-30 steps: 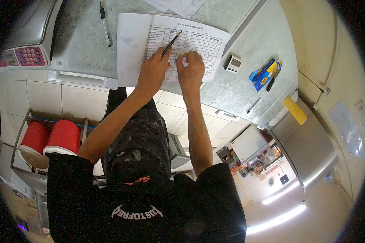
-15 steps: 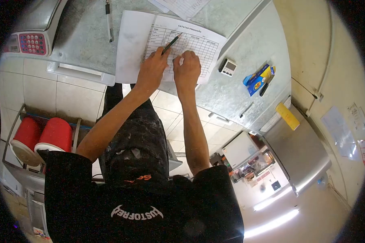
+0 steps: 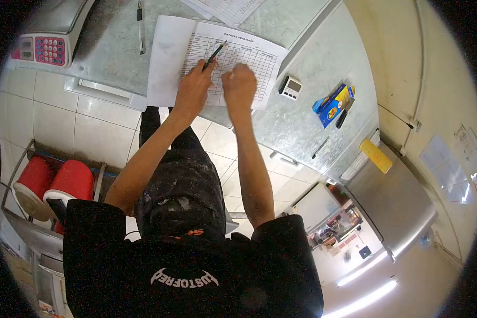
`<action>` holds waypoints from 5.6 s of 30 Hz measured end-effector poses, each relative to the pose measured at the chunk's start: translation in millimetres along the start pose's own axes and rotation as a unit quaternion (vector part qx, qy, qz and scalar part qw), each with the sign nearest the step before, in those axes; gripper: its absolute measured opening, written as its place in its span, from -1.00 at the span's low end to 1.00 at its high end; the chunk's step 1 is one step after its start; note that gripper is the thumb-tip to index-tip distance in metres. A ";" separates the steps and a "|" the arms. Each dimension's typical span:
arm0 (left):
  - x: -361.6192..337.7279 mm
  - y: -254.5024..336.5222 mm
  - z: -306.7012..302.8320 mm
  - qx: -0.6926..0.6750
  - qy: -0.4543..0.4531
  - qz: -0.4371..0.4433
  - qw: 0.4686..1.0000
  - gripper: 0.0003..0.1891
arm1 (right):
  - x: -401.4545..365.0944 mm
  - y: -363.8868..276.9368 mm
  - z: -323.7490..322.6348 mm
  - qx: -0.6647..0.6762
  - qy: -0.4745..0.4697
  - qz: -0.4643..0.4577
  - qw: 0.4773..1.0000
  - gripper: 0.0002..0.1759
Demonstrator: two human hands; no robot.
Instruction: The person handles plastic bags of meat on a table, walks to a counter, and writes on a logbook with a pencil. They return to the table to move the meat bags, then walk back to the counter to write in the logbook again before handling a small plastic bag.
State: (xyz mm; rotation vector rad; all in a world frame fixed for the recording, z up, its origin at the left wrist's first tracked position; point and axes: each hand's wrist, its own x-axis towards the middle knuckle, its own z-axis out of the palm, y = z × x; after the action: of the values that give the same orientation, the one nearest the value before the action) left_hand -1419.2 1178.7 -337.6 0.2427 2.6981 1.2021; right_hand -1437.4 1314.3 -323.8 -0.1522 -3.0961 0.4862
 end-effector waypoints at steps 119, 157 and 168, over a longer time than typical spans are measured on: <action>-363.1 -284.7 119.7 -0.057 0.071 -0.484 0.871 -0.66 | -257.2 68.4 -23.0 0.208 0.008 0.068 0.976 -0.85; -245.2 -246.6 -13.6 -0.364 0.269 -0.235 0.860 -0.74 | -236.6 -61.7 38.3 0.309 -0.354 -0.037 0.882 -0.76; -98.0 -31.1 -111.4 -0.053 0.063 0.010 0.997 -0.44 | -57.9 -11.3 0.9 0.401 0.217 0.040 0.889 -0.82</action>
State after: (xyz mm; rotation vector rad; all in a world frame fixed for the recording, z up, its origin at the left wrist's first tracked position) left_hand -1351.7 1056.6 -278.2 0.1843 2.7328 1.4057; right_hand -1380.9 1297.7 -320.5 -0.3190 -2.2378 1.4403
